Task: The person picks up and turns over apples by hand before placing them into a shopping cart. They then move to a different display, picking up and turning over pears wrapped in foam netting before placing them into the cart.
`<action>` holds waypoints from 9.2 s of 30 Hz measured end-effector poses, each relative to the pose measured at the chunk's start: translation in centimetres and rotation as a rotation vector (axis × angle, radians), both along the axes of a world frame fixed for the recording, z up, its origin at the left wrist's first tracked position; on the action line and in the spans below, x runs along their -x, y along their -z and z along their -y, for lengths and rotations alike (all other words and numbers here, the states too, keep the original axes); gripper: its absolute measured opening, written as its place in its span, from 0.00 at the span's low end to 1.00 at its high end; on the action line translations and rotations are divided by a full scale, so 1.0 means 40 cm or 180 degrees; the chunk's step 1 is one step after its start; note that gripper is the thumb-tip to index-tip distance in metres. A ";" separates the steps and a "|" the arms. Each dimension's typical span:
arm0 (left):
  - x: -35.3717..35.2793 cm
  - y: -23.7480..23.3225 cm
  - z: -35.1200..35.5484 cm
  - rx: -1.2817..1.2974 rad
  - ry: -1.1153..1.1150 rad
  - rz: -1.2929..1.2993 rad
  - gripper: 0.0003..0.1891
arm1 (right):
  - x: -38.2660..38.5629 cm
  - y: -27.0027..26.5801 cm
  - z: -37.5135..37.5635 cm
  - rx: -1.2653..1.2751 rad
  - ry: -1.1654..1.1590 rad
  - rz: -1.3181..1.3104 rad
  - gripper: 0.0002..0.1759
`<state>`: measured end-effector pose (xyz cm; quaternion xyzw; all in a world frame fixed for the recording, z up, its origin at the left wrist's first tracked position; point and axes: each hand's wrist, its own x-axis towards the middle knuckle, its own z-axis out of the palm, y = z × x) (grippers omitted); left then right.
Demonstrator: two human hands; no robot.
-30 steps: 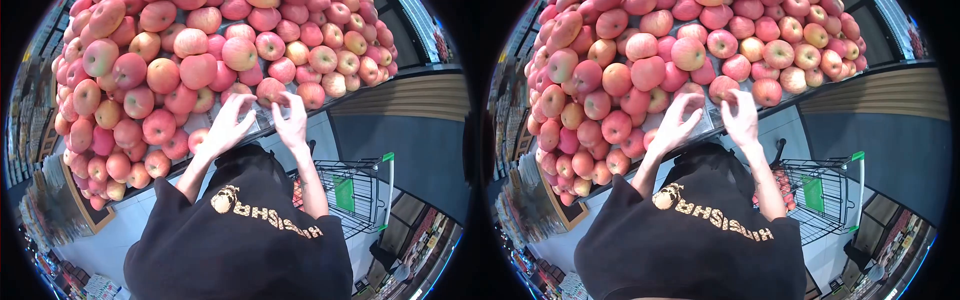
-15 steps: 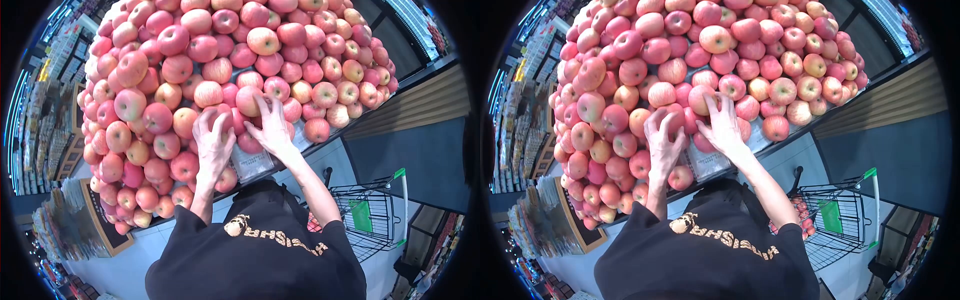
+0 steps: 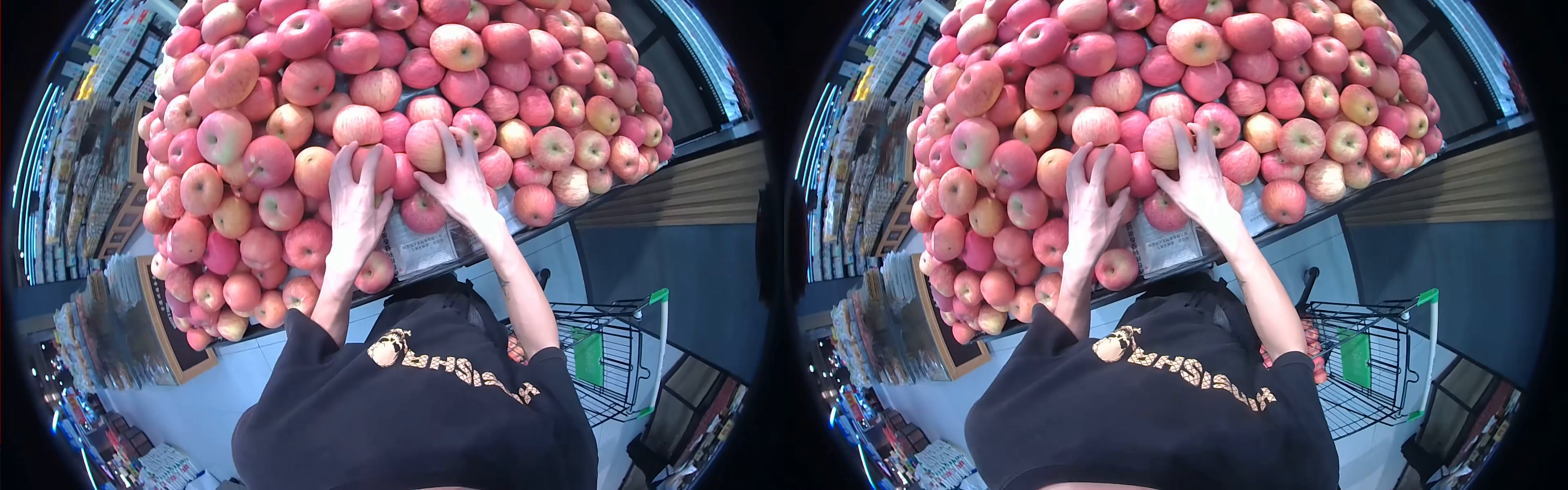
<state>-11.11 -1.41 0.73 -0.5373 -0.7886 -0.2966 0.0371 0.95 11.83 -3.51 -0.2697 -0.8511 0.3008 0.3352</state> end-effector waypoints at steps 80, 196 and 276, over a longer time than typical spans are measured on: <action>-0.076 0.077 0.188 0.2046 0.0782 0.0780 0.38 | -0.360 0.061 -0.003 -0.0014 0.1914 0.0677 0.41; -0.128 0.090 0.150 0.0362 0.0249 0.3844 0.34 | -0.302 0.025 0.259 0.4192 -0.0288 -0.1691 0.45; -1.569 1.248 0.527 0.2542 0.7419 -0.3302 0.29 | -1.375 1.235 1.140 0.3562 0.7675 -0.0504 0.56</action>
